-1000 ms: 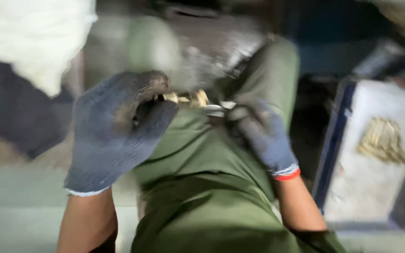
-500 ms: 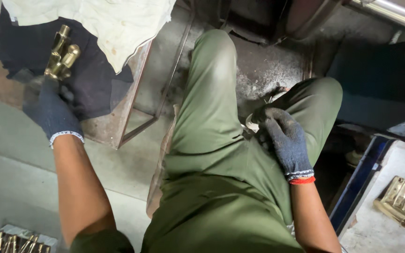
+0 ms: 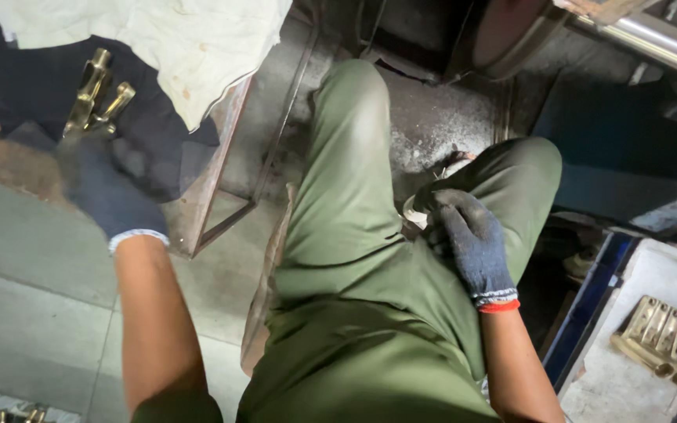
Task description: The person uses a rotating buffing wheel to polish brass brackets, holding each part against the wheel with both hands while wearing gloves and then placing the polished items onto a tray.
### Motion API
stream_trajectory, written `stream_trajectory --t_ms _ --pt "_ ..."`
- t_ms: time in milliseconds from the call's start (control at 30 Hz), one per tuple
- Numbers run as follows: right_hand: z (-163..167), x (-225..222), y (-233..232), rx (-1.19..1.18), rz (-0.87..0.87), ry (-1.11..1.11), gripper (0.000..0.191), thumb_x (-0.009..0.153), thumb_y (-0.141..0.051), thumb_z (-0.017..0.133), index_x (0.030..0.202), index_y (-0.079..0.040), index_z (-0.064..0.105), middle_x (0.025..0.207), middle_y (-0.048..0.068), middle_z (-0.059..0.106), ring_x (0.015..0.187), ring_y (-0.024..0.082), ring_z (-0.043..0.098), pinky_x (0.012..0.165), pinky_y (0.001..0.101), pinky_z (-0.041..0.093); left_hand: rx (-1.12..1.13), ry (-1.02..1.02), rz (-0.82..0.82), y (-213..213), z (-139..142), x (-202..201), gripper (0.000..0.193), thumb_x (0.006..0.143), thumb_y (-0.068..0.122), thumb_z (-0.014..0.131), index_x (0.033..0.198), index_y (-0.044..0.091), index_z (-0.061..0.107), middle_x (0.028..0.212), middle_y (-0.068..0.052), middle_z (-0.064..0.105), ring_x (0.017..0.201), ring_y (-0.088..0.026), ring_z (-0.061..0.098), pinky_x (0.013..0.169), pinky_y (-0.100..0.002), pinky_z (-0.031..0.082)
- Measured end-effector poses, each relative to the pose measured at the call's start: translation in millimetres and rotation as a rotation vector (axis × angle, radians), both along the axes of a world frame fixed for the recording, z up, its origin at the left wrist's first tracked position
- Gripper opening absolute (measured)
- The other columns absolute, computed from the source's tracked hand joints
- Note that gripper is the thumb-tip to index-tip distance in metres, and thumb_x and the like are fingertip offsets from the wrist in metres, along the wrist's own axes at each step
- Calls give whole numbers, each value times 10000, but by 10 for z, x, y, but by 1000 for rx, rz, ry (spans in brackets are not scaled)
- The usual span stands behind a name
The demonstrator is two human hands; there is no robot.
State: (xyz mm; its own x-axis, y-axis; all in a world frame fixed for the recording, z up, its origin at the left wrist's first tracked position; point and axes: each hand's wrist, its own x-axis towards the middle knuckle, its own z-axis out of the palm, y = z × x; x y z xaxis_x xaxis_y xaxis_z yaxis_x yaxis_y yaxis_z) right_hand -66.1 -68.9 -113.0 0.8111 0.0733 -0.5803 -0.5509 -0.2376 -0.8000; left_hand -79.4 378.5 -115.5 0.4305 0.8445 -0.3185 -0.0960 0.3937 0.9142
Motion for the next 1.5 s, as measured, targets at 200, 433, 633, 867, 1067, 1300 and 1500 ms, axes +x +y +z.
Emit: stream_trajectory --t_ms 200,433,633,867,1067,1300,1500 --pt "-90 -58 -172 -143 75 -333 217 1075 -160 516 1112 -39 692 876 106 683 717 186 634 633 335 510 116 -187 -913 -1565 234 769 182 1102 129 599 1255 58 668 959 -52 665 792 -120 608 713 -270 514" --pt "263 -689 -639 -391 -129 -709 183 1079 -172 586 1158 -54 701 1057 122 721 945 257 704 821 339 564 216 367 -1691 -3362 -660 1238 266 955 172 588 1190 104 692 933 15 678 704 -84 612 584 -259 497" --pt "487 -1536 -1341 -159 -903 -338 222 1023 -223 600 1073 -47 725 866 58 729 697 81 675 628 270 573 974 472 -2161 -3808 -1312 1044 395 906 304 645 1099 -23 756 955 -268 713 812 -433 647 753 -510 486" --pt "56 -2167 -1933 -453 -1147 44 330 987 -336 627 935 -12 669 668 57 657 523 128 617 484 291 513 1217 551 -2056 -3932 -1179 1027 485 978 364 695 938 -118 723 858 -299 685 748 -380 619 750 -506 458" --pt "-190 -2418 -2851 -1264 -1048 54 594 829 -504 721 1170 -18 708 952 247 719 855 398 695 748 472 545 985 517 -2076 -3763 -1392 1115 544 1046 435 621 871 -71 716 782 -264 684 731 -367 624 727 -508 457" --pt "-284 -2470 -3774 -959 -745 654 655 699 -585 741 1035 -24 780 1108 274 713 1034 405 684 914 438 554 1015 565 -2091 -3990 -1395 1061 484 997 418 660 964 -61 722 887 -240 716 818 -343 657 777 -473 488" --pt "-210 -2378 -3288 -98 -1417 -296 302 962 -139 688 1239 -25 652 924 57 635 799 157 602 687 321 525 875 453 -1933 -3941 -786 1113 479 942 405 698 1069 -56 735 1017 -196 754 908 -302 686 831 -426 506"
